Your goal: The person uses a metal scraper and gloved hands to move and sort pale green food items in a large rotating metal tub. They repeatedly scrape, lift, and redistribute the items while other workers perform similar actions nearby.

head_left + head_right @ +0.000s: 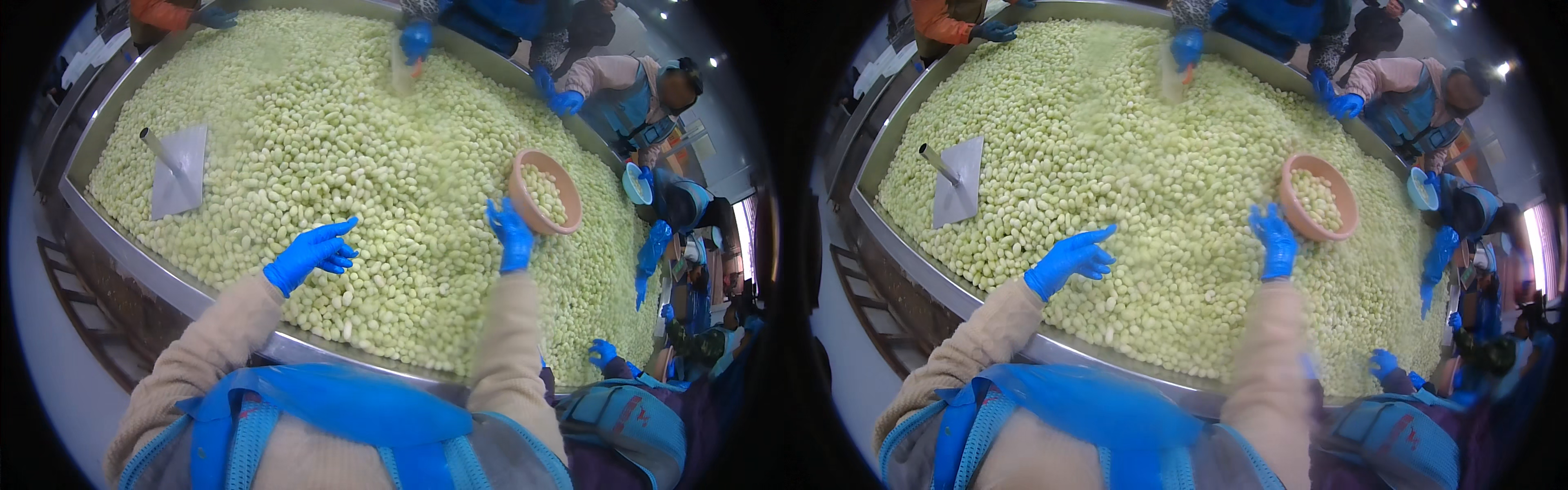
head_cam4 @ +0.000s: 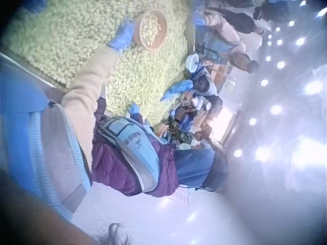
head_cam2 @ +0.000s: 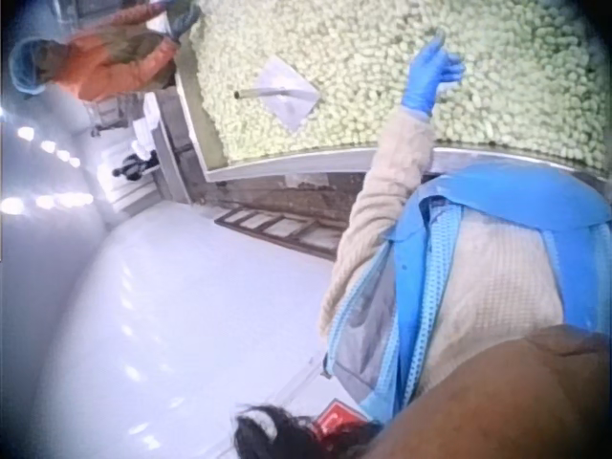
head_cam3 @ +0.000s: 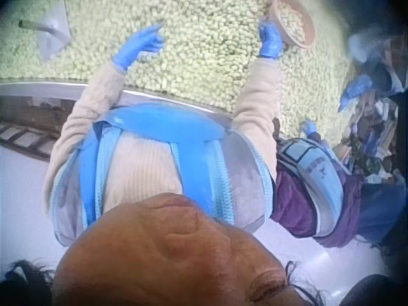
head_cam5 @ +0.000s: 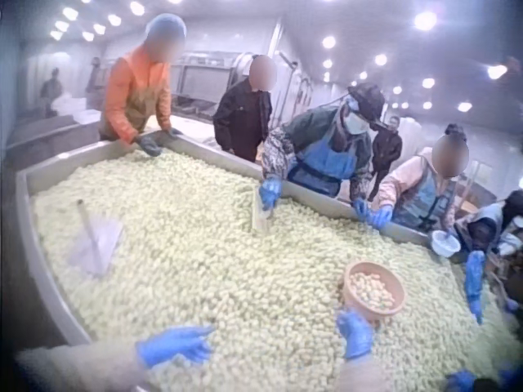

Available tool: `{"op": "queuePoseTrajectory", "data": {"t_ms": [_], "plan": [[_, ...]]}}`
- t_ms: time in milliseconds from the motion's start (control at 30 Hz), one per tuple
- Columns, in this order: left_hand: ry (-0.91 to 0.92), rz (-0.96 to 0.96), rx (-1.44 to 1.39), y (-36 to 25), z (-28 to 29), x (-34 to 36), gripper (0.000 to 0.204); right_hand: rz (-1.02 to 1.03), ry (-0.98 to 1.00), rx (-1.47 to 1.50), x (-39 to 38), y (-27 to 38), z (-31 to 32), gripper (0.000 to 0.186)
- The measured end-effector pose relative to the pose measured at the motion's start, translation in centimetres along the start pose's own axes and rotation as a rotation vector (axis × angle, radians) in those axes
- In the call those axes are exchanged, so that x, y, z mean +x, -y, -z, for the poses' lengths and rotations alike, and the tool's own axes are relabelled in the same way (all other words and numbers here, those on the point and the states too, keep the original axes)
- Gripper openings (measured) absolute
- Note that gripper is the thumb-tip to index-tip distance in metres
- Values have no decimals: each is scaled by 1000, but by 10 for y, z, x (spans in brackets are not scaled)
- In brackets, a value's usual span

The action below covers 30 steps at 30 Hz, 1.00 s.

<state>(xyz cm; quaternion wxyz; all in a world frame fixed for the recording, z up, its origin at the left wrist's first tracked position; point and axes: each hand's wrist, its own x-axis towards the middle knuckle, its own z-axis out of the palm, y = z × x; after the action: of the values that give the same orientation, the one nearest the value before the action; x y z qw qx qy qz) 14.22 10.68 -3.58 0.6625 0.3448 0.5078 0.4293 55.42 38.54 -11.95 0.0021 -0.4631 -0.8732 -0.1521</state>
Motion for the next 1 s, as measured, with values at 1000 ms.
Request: {"op": "queuePoseTrajectory", "data": {"t_ms": [1000], "plan": [[111,48,137,6,4,-2,50,-198,142,402,54,122,85,60]]}}
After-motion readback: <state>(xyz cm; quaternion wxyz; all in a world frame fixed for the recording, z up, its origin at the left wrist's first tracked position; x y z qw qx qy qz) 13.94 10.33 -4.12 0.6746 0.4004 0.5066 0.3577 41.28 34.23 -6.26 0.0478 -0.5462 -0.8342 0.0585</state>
